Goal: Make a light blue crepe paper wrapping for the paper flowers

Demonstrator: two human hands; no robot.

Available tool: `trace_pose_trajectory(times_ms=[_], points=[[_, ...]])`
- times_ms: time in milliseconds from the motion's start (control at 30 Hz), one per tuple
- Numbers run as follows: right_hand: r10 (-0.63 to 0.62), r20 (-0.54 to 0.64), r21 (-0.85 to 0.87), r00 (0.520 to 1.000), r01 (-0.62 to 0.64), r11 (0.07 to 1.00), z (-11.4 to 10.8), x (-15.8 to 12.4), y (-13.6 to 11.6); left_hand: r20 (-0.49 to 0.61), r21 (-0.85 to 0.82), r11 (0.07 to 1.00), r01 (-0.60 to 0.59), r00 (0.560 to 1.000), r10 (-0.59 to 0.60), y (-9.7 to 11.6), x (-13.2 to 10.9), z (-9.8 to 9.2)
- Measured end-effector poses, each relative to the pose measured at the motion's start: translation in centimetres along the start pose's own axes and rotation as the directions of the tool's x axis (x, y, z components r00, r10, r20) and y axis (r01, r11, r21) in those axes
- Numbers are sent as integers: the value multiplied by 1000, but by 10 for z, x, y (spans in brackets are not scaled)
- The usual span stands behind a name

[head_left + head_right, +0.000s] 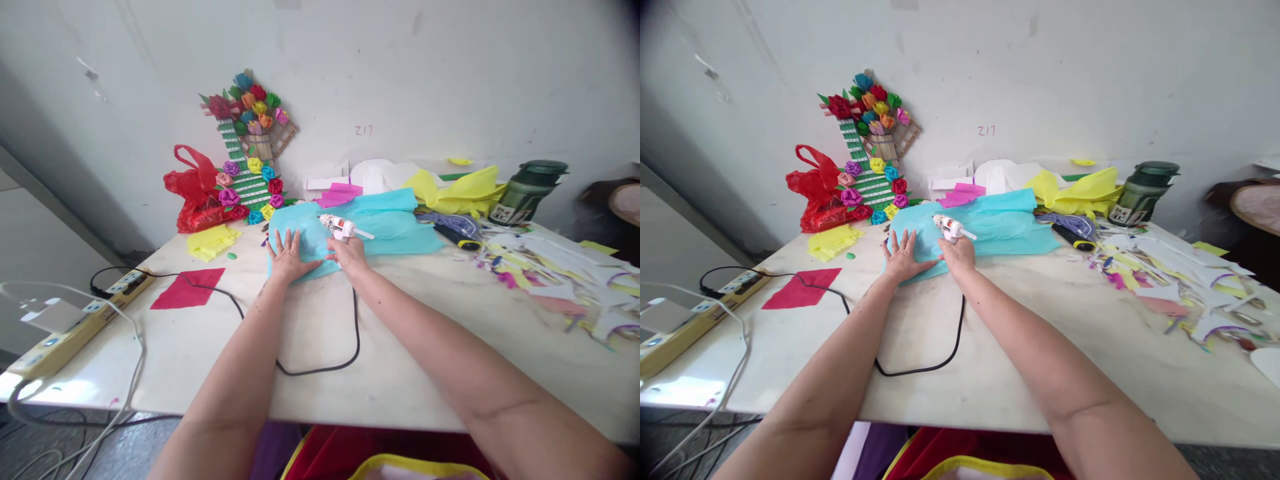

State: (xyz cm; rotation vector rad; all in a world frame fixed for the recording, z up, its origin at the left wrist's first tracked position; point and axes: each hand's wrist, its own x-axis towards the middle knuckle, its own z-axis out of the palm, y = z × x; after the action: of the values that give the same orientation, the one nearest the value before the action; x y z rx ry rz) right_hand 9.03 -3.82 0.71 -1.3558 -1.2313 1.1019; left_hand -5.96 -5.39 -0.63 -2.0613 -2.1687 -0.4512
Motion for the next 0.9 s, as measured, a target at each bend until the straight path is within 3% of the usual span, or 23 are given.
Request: trace_pose_trajectory(times_ms=[267, 400, 500, 633, 900], points=[[-69, -64, 116, 996, 76, 990, -2, 3, -2, -26, 21, 999, 35, 999, -34, 1, 0, 4], [-71, -82, 162, 994, 83, 983, -7, 1, -8, -31, -81, 994, 77, 996, -79, 2, 2, 0], [-65, -87, 217, 994, 83, 973, -11, -2, -16, -69, -172, 978, 117, 989, -130, -4, 4, -5], [-34, -76, 242, 997, 51, 969, -15, -6, -25, -119, -160, 977, 140, 980, -160, -17, 4, -10], [-79, -77, 169, 994, 91, 981, -18, -1, -27, 1, -147, 986, 73, 997, -74, -29, 7, -4]])
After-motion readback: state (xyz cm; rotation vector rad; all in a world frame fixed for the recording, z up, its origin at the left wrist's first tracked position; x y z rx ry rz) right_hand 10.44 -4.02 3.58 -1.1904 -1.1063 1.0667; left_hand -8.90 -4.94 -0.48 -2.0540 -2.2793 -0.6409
